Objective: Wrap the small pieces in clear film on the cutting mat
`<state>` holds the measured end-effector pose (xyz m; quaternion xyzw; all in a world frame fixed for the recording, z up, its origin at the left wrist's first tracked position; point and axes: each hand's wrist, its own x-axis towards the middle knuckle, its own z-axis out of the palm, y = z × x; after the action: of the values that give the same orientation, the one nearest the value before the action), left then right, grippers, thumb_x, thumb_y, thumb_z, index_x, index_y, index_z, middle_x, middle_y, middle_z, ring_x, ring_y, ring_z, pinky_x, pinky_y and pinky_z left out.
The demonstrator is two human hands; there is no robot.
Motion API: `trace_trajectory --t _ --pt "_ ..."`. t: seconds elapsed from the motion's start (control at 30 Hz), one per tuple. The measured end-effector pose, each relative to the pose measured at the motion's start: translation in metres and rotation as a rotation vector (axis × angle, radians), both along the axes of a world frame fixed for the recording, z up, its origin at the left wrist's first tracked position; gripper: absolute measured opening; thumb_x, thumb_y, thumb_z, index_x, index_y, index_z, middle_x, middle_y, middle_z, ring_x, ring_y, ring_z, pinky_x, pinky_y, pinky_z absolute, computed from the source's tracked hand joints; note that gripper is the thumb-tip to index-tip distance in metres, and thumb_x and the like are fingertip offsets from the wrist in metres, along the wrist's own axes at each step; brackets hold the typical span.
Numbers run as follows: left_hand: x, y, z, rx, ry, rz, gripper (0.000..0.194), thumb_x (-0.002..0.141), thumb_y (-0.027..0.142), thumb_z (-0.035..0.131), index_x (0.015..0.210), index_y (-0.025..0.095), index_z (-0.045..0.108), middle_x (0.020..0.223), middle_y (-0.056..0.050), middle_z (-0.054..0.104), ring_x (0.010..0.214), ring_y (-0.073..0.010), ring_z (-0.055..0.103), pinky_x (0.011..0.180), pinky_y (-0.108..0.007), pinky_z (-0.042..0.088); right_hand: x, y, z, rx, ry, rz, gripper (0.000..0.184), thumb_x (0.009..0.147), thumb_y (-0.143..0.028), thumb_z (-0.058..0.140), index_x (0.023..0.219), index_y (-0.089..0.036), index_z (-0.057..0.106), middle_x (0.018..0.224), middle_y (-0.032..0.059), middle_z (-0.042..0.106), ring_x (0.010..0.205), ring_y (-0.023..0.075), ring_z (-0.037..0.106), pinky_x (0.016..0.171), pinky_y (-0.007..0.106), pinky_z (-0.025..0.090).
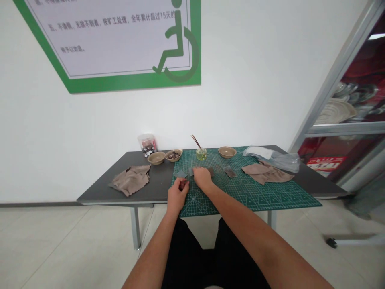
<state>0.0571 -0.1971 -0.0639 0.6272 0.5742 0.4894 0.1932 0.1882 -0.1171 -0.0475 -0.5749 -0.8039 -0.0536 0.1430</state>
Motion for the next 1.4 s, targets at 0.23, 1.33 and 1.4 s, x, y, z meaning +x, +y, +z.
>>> trace_trajectory --t 0.23,1.33,1.4 --pt "-0.002 0.002 -0.006 -0.016 -0.091 0.041 0.02 0.076 0.039 0.059 0.082 0.02 0.059 0.054 0.006 0.054 0.051 -0.0104 0.051 0.057 -0.021 0.039 0.003 0.003 -0.007 -0.019 0.059 0.058 0.028 0.086 -0.026 0.046 0.099 -0.011 0.066 0.106 0.0166 0.066 0.103 0.0262 0.055 0.088 0.036 0.041" --pt "-0.004 0.0 -0.008 0.038 -0.162 -0.065 0.006 0.074 0.021 0.051 0.079 0.019 0.053 0.058 0.006 0.04 0.054 -0.0098 0.041 0.054 -0.021 0.034 -0.012 -0.018 0.021 -0.258 1.41 0.143 0.018 0.075 -0.032 0.055 0.088 -0.019 0.054 0.079 0.0013 0.064 0.071 0.0175 0.062 0.062 0.029 0.053" --pt "-0.002 0.0 -0.008 0.043 -0.148 -0.044 0.008 0.076 0.023 0.051 0.082 0.019 0.054 0.059 0.006 0.042 0.055 -0.0101 0.043 0.056 -0.021 0.035 0.004 -0.023 0.015 -0.386 1.59 0.099 0.02 0.074 -0.032 0.053 0.09 -0.02 0.049 0.08 0.0003 0.062 0.067 0.0164 0.061 0.053 0.027 0.053"
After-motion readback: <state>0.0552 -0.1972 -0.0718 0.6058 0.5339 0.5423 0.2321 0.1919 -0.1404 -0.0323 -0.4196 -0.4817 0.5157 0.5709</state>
